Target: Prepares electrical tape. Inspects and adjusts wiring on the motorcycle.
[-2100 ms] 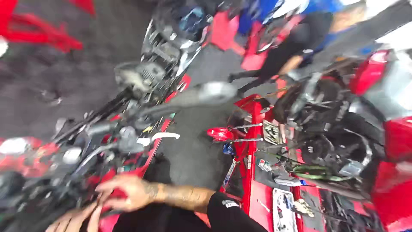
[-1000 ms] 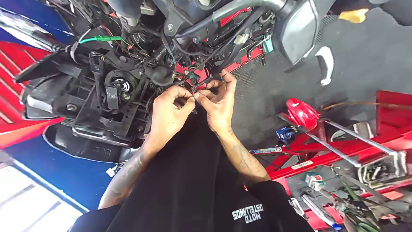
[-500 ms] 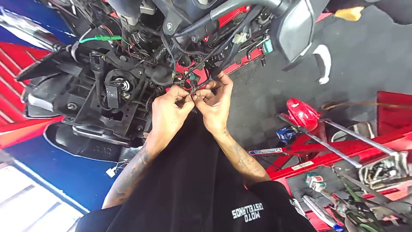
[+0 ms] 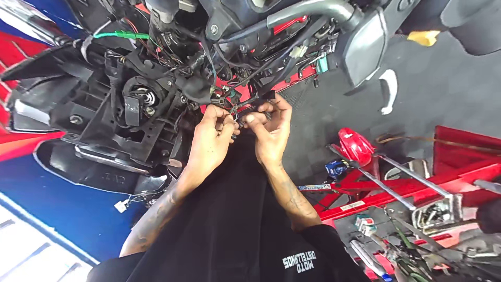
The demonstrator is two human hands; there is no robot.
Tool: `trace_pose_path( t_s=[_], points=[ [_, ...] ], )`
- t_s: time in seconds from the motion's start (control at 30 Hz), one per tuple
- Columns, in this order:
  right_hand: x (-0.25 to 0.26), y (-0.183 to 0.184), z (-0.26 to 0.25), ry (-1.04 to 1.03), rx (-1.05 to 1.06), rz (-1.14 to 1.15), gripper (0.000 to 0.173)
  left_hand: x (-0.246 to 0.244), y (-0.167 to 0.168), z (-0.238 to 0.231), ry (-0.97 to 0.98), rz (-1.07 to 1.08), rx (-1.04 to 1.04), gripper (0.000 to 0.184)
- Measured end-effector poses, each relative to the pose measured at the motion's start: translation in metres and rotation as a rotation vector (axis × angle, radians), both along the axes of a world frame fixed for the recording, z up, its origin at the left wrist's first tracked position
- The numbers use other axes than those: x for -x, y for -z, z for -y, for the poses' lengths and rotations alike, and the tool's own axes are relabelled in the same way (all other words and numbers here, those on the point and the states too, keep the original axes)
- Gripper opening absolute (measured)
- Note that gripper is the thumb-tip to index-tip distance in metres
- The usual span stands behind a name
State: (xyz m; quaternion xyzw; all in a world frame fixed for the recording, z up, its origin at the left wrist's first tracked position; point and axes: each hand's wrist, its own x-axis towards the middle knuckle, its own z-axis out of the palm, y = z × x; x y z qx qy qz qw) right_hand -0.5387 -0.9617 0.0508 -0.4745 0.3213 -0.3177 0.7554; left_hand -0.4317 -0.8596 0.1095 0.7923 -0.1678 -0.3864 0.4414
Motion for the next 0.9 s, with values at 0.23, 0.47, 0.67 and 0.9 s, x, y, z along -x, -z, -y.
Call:
trace_pose_path(
  t_s=[0.23, 0.47, 0.67, 0.9],
  points=[
    [0.042, -0.009, 0.034, -0.147, -0.041, 0.104, 0.023, 0.016, 0.023, -0.011, -0.253, -0.307, 0.378, 0.015],
    [0.019, -0.048, 0.059, -0.428, 0.210, 0.096, 0.016, 0.024, 0.029, -0.011, -0.396, -0.365, 0.510, 0.016],
    [-0.028, -0.068, 0.073, -0.736, 0.569, -0.045, 0.020, 0.042, 0.035, -0.003, -0.576, -0.186, 0.482, 0.022],
    [-0.061, -0.071, 0.077, -1.038, 0.926, -0.154, 0.046, 0.063, 0.046, 0.006, -0.725, 0.064, 0.543, 0.025]
  ],
)
